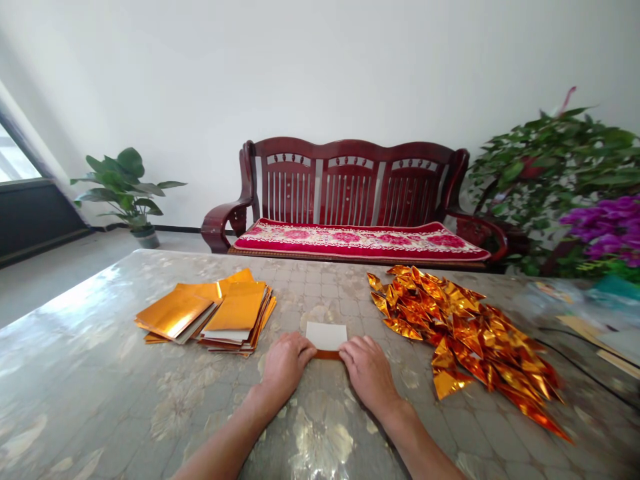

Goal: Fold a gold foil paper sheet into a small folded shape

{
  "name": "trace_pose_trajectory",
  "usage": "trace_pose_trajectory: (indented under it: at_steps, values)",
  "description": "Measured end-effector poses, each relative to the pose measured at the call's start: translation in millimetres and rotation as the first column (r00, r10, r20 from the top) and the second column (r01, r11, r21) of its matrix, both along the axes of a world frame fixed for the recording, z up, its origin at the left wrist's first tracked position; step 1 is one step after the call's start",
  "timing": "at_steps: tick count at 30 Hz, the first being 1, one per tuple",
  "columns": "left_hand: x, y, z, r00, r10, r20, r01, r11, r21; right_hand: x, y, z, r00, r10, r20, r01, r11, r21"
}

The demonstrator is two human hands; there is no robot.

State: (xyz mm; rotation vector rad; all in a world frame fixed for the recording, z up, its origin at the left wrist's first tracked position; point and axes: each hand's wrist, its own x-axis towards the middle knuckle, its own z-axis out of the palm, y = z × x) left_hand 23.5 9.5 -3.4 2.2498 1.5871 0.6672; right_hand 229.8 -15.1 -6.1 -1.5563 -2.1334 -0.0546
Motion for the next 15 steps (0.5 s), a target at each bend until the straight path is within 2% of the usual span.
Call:
trace_pose_trajectory:
  at_steps: [5, 15]
  values:
    - [1.0, 2.9, 3.5, 0.997, 0.057, -0.059, -0.057, 0.998, 0.003, -1.2, 2.1, -0.6, 0.999, -0.008, -0.038, 0.007, 1.000, -0.017]
    - [1.7, 5.4, 7.9, 0.989, 0.068, -0.135, -0.069, 0.998, -0.002, -1.5, 4.9, -2.7, 0.999, -0.037, -0.039, 0.037, 0.999, -0.006]
